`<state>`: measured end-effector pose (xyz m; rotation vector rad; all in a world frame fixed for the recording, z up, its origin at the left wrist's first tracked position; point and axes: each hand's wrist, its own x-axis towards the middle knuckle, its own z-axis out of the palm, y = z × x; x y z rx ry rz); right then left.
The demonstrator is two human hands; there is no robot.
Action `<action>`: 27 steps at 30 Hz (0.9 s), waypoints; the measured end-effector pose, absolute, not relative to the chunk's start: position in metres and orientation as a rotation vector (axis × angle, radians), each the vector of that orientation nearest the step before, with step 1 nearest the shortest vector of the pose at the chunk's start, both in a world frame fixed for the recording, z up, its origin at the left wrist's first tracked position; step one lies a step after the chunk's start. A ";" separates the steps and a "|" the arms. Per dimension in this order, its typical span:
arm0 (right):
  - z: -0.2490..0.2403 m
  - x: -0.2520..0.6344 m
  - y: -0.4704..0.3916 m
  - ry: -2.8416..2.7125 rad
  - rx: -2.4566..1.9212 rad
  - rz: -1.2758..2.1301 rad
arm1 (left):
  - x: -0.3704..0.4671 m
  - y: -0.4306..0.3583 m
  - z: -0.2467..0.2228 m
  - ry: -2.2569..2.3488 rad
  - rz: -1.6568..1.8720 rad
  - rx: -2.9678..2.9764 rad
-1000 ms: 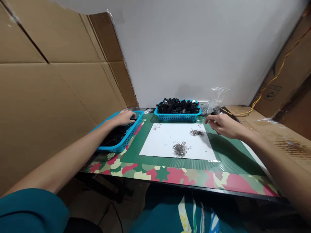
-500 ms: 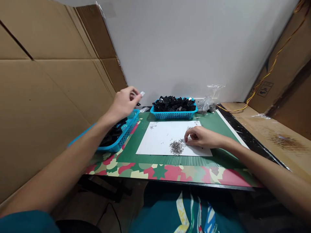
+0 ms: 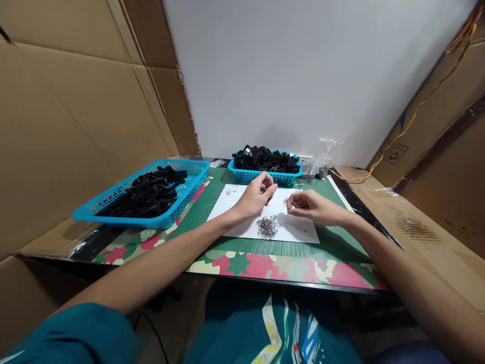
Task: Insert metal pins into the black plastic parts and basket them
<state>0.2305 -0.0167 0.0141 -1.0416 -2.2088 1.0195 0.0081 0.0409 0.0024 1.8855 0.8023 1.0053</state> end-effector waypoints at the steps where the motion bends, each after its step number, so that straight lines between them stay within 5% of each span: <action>1: 0.015 0.231 -0.017 -2.183 -1.027 1.029 | 0.006 0.037 -0.001 0.788 1.011 1.885; 27: 0.021 0.228 -0.020 -1.726 -1.037 0.994 | 0.008 0.009 0.006 0.724 0.892 2.385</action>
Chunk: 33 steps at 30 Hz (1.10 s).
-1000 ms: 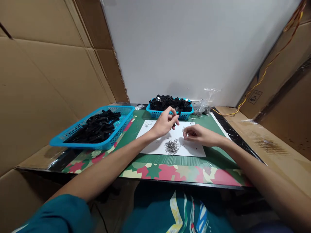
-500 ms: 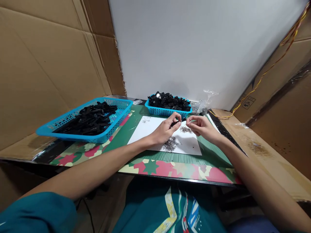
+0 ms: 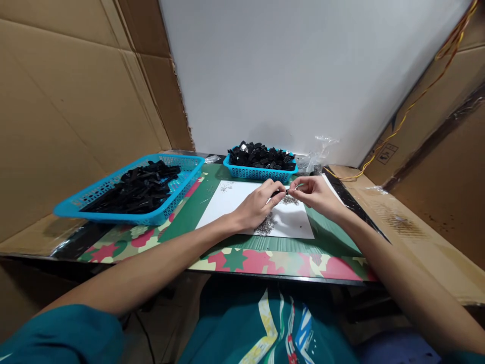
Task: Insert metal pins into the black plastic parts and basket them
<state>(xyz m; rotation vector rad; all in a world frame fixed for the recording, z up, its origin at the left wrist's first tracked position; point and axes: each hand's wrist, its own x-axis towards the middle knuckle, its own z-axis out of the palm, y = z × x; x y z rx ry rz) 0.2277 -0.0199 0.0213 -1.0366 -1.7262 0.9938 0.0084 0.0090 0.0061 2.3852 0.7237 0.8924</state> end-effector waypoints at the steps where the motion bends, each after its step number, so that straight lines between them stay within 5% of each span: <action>1: 0.020 0.227 -0.020 -1.724 -1.030 0.995 | 0.009 0.008 0.006 0.719 0.888 2.384; 18: 0.016 0.221 -0.020 -1.684 -0.999 0.931 | 0.011 0.007 0.008 0.754 1.016 2.319; 33: 0.016 0.220 -0.037 -1.943 -1.036 0.085 | 0.012 0.013 0.003 0.496 1.171 2.072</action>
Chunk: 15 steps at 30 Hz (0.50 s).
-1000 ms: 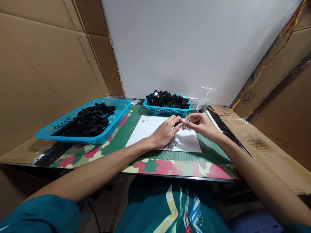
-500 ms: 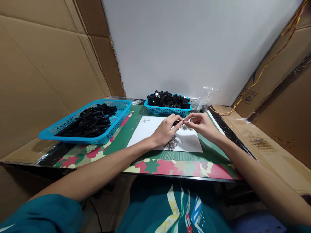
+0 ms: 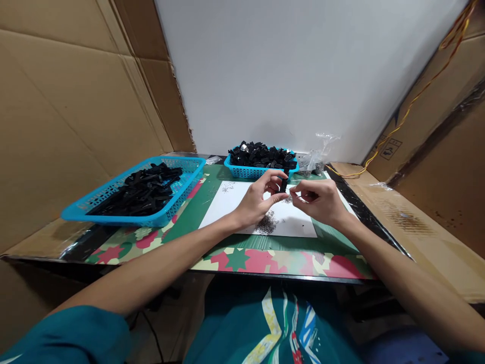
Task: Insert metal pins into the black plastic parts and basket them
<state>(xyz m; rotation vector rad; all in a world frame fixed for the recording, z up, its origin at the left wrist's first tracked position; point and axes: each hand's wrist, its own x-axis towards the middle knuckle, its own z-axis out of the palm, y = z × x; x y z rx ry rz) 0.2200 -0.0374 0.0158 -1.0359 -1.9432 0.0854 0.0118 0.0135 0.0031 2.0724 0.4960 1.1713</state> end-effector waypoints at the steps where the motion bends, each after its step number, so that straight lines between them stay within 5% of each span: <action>1: 0.015 0.220 -0.037 -1.996 -1.039 0.058 | 0.011 0.014 0.003 0.497 1.181 2.079; 15: 0.012 0.229 -0.031 -2.256 -0.912 -0.028 | 0.004 0.016 0.004 0.455 1.198 2.391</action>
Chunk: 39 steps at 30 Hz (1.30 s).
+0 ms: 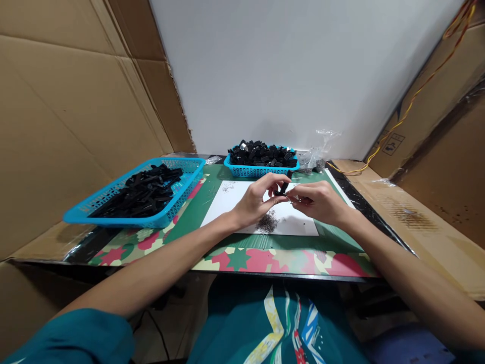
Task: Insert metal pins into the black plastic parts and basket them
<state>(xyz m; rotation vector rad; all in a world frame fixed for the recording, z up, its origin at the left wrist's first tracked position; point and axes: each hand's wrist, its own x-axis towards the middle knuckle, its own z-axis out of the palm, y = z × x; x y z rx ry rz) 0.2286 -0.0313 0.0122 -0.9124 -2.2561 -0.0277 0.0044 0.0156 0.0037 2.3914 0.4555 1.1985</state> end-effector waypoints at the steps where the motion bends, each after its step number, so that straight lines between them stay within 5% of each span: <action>1: 0.013 0.229 -0.031 -2.261 -0.910 -0.032 | 0.004 0.016 0.004 0.439 1.197 2.415; 39: 0.019 0.232 -0.032 -2.091 -0.928 -0.066 | 0.016 0.019 0.005 0.478 0.946 1.591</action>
